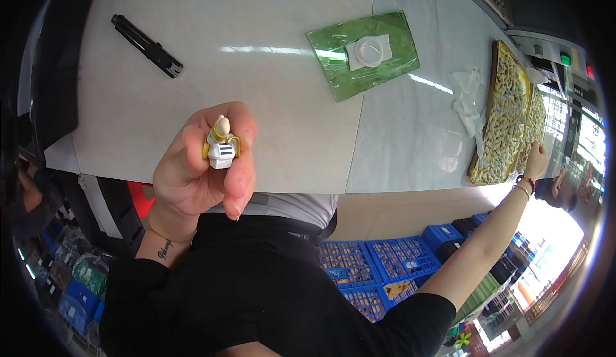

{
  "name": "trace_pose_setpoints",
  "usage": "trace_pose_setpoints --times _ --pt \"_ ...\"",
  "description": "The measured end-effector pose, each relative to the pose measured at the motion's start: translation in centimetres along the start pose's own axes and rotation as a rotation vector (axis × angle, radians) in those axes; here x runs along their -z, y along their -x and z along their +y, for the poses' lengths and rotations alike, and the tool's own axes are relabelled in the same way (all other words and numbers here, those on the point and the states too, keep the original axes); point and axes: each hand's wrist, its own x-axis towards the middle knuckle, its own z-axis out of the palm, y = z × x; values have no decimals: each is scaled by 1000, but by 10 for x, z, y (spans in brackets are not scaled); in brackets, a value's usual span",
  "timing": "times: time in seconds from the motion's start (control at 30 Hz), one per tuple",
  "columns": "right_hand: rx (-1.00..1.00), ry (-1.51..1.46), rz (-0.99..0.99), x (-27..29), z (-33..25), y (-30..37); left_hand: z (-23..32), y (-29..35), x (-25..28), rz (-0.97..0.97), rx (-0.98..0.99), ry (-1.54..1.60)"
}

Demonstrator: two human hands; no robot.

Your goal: Assembling small white and gold components at a workbench in a factory setting.

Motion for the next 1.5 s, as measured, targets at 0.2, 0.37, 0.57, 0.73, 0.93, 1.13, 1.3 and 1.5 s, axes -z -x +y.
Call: trace_pose_setpoints --times 0.2,0.37,0.57,0.73,0.93,1.13,1.3,1.5 --pt "-107 -302 272 18 -47 18 2 -1 -1 1 11 9" --pt "332 -790 362 67 -215 126 3 1 -3 -11 26 -41" --pt "760 -353 49 86 -328 241 0 -2 -1 56 -33 -38" --pt "609 -441 -75 83 -327 259 1 1 1 9 -22 -20" --pt "675 -1393 -67 113 -393 322 -2 -1 5 -57 -28 -35" --pt "813 -1459 -171 118 -442 338 -5 1 6 -23 -45 -32" --pt "797 -1327 -132 121 -451 343 -6 0 2 35 -105 -63" --pt "900 -1303 -41 117 -448 344 -7 1 2 77 -183 -142"
